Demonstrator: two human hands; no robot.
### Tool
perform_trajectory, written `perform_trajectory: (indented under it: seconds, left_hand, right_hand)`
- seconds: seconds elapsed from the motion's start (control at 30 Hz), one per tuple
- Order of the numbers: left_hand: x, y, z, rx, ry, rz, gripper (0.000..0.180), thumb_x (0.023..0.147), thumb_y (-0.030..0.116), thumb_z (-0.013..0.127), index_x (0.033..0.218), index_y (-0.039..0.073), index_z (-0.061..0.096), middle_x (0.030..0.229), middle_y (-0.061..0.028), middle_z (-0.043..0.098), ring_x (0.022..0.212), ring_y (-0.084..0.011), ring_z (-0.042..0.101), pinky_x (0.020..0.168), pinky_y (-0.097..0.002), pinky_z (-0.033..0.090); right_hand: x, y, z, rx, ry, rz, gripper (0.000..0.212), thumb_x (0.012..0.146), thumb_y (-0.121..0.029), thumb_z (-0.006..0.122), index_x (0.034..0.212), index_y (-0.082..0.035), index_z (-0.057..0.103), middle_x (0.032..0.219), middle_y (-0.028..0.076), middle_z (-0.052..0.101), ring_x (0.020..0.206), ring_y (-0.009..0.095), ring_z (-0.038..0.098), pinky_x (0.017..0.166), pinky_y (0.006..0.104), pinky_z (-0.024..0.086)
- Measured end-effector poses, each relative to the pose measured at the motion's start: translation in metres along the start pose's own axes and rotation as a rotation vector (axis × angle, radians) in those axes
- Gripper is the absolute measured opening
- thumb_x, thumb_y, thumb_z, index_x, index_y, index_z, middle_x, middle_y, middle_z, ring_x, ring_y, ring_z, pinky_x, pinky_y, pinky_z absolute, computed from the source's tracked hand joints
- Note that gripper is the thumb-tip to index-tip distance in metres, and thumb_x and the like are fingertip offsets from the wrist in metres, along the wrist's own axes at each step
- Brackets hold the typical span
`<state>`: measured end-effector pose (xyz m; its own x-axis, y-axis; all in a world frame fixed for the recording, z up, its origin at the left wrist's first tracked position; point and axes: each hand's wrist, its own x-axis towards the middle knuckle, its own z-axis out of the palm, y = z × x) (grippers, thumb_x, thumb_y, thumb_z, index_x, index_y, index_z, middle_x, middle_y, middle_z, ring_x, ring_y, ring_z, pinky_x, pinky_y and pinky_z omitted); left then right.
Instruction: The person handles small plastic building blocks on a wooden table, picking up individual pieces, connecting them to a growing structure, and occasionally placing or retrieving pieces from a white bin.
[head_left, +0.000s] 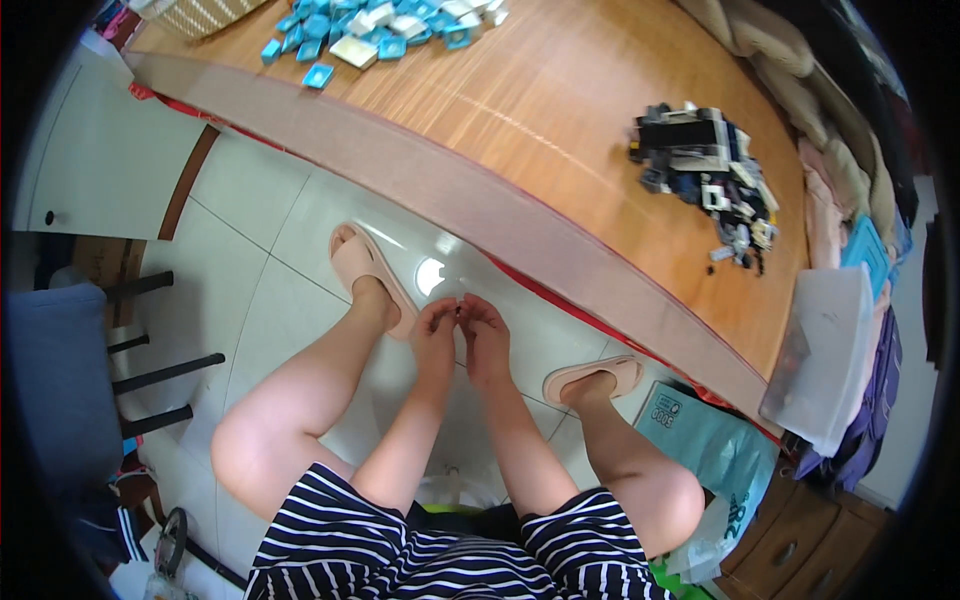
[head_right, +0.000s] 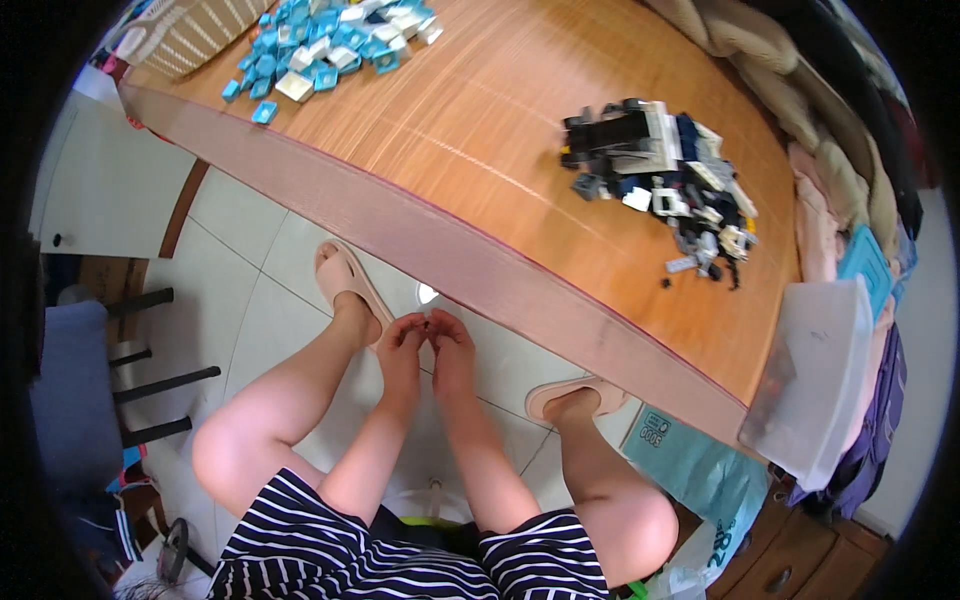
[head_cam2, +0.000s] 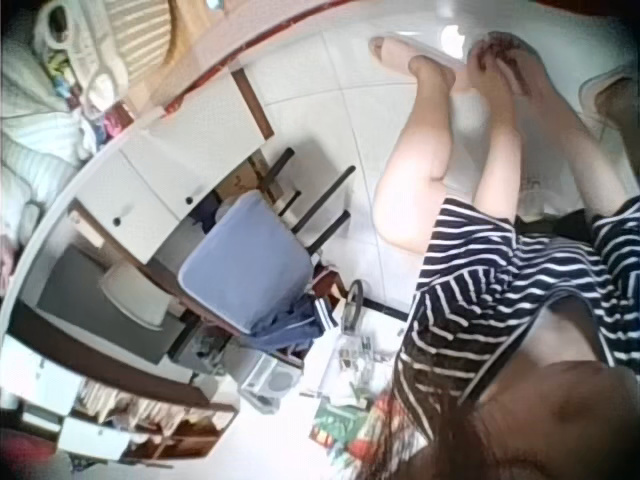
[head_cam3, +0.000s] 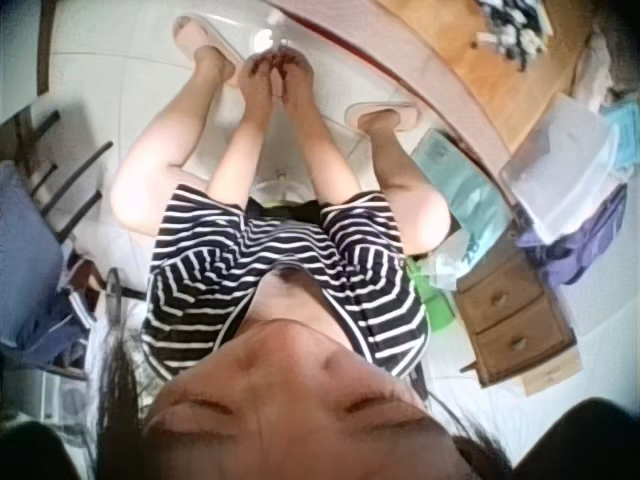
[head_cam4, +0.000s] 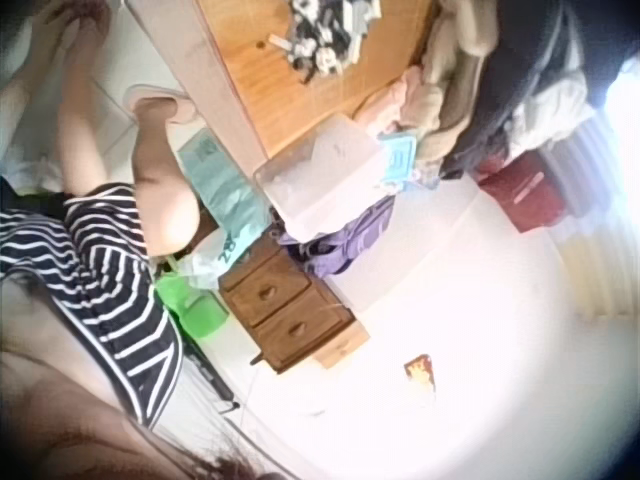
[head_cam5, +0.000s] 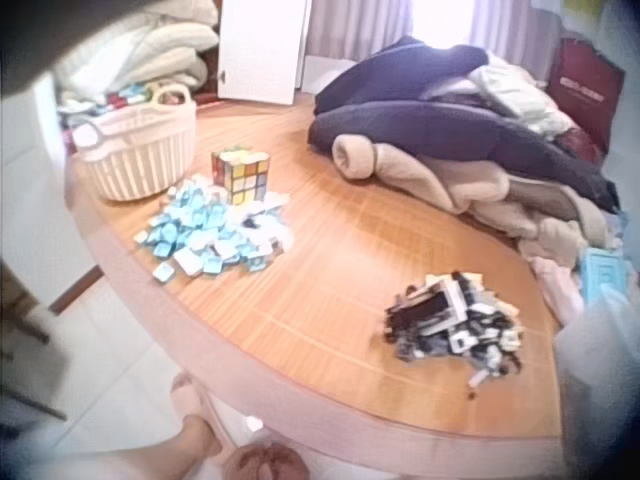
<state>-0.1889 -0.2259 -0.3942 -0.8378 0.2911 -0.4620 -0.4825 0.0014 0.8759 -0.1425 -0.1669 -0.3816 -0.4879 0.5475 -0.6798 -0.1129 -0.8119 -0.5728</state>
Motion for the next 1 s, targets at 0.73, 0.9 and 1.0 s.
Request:
perform_trajectory:
  seconds: [0.73, 0.9, 1.0]
  left_hand:
    - [-0.150, 0.245, 0.150, -0.071, -0.807, 0.110, 0.048, 0.091, 0.001, 0.046, 0.139, -0.002, 0.040, 0.139, -0.0132, 0.046, 0.128, -0.0215, 0.044, 0.105, -0.0307, 0.036]
    - [-0.135, 0.246, 0.204, -0.026, -0.838, 0.041, 0.054, 0.091, 0.000, 0.044, 0.143, -0.003, 0.031, 0.147, -0.0162, 0.036, 0.136, -0.0228, 0.035, 0.110, -0.0328, 0.030]
    - [-0.125, 0.244, 0.202, -0.043, -0.843, 0.064, 0.055, 0.090, -0.001, 0.043, 0.143, -0.004, 0.031, 0.147, -0.0168, 0.035, 0.138, -0.0229, 0.032, 0.112, -0.0325, 0.027]
  right_hand:
    - [-0.199, -0.246, 0.060, -0.010, -0.125, -0.683, 0.055, 0.092, -0.004, 0.047, 0.143, 0.004, 0.027, 0.147, 0.018, 0.031, 0.137, 0.026, 0.031, 0.113, 0.0352, 0.026]
    - [-0.170, -0.286, 0.046, -0.039, -0.013, -0.713, 0.060, 0.090, -0.001, 0.044, 0.145, 0.003, 0.022, 0.150, 0.018, 0.026, 0.142, 0.027, 0.022, 0.115, 0.0361, 0.019]
    - [-0.153, -0.293, 0.020, -0.172, 0.062, -0.848, 0.062, 0.084, 0.003, 0.046, 0.143, 0.000, 0.027, 0.150, 0.015, 0.027, 0.142, 0.025, 0.021, 0.115, 0.0372, 0.015]
